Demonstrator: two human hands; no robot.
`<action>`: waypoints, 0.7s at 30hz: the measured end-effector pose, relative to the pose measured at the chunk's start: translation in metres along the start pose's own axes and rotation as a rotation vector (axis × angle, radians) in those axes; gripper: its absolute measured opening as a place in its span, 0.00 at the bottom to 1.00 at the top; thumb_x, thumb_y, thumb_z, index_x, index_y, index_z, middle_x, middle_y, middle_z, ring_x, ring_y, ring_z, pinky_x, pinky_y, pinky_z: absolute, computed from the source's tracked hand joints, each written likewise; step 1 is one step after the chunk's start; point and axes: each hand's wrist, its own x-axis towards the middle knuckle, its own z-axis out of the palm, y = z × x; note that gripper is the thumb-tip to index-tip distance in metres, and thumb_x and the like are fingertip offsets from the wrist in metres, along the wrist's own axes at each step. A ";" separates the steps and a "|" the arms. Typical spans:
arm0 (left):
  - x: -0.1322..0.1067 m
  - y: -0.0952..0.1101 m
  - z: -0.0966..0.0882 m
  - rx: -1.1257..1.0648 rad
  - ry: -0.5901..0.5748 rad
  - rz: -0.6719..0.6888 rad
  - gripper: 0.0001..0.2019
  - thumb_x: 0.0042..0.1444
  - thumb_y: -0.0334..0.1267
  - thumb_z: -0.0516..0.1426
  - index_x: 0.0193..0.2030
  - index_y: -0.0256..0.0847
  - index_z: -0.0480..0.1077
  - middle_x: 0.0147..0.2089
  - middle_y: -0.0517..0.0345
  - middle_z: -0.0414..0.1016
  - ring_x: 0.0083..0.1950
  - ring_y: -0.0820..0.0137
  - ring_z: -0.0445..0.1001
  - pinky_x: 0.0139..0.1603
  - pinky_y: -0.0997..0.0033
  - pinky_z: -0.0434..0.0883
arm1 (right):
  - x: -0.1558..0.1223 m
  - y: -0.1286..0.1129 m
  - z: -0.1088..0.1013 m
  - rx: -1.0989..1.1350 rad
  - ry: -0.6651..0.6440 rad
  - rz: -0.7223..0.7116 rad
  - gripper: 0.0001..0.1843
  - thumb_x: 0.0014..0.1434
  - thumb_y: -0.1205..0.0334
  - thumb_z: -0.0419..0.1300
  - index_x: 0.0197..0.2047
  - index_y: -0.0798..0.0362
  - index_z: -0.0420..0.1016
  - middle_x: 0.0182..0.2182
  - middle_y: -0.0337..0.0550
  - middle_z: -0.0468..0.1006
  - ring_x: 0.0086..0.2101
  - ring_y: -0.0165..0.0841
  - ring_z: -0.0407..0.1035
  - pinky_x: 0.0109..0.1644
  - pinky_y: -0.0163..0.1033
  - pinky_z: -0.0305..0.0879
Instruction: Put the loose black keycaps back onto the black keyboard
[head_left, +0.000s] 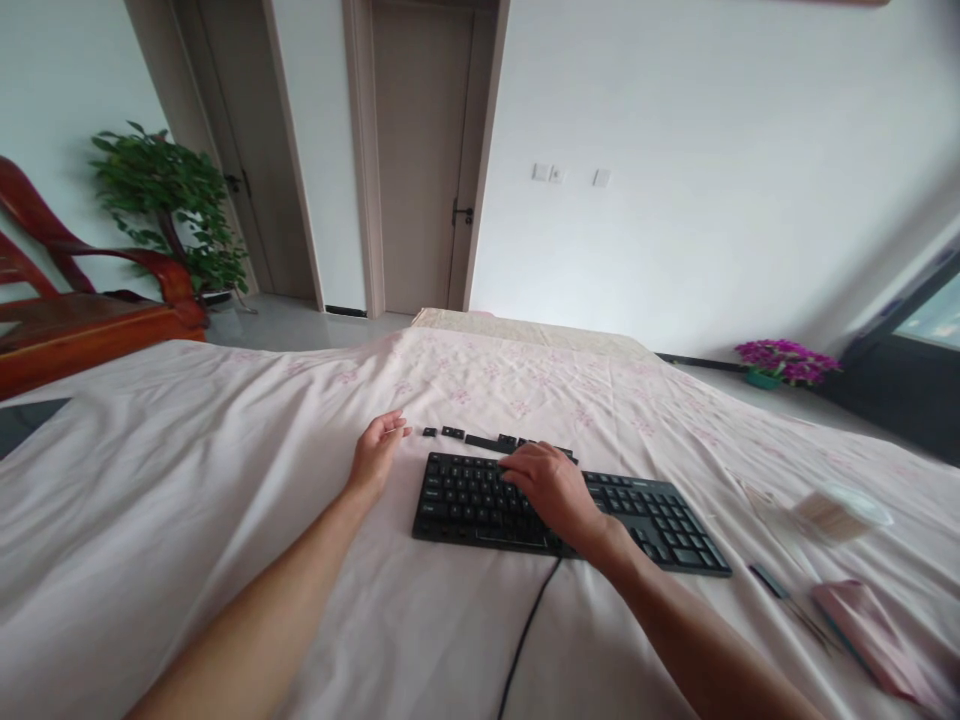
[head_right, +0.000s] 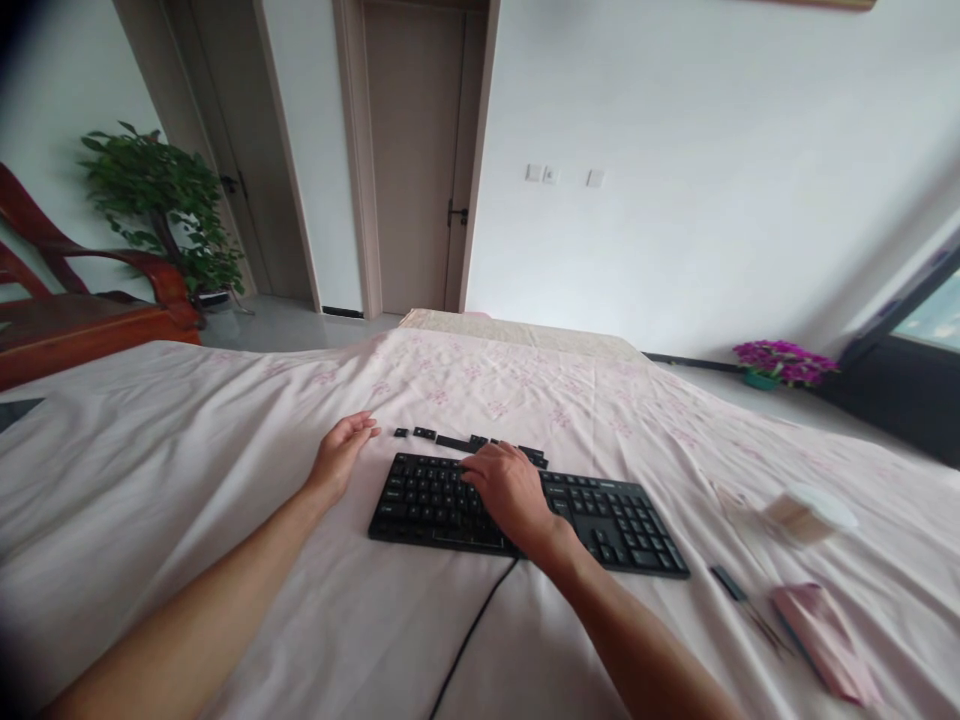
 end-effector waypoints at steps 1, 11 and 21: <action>0.000 0.000 0.000 0.001 0.004 0.002 0.21 0.50 0.44 0.60 0.50 0.38 0.70 0.48 0.50 0.75 0.47 0.64 0.77 0.54 0.62 0.67 | -0.011 -0.003 0.000 -0.002 0.001 -0.002 0.10 0.63 0.59 0.58 0.43 0.44 0.80 0.38 0.38 0.79 0.40 0.34 0.69 0.47 0.38 0.61; -0.001 -0.001 0.000 -0.002 0.017 0.005 0.21 0.49 0.43 0.61 0.50 0.38 0.70 0.49 0.49 0.75 0.46 0.64 0.77 0.54 0.60 0.67 | -0.051 -0.020 0.010 -0.220 0.012 -0.067 0.05 0.59 0.62 0.64 0.40 0.44 0.79 0.34 0.39 0.75 0.38 0.34 0.64 0.40 0.40 0.53; 0.000 -0.003 -0.001 -0.003 0.014 -0.001 0.20 0.49 0.42 0.61 0.49 0.38 0.71 0.48 0.50 0.75 0.46 0.65 0.77 0.55 0.61 0.67 | -0.053 -0.021 0.018 -0.331 0.013 -0.154 0.04 0.61 0.64 0.61 0.34 0.49 0.73 0.30 0.38 0.71 0.34 0.33 0.60 0.37 0.42 0.46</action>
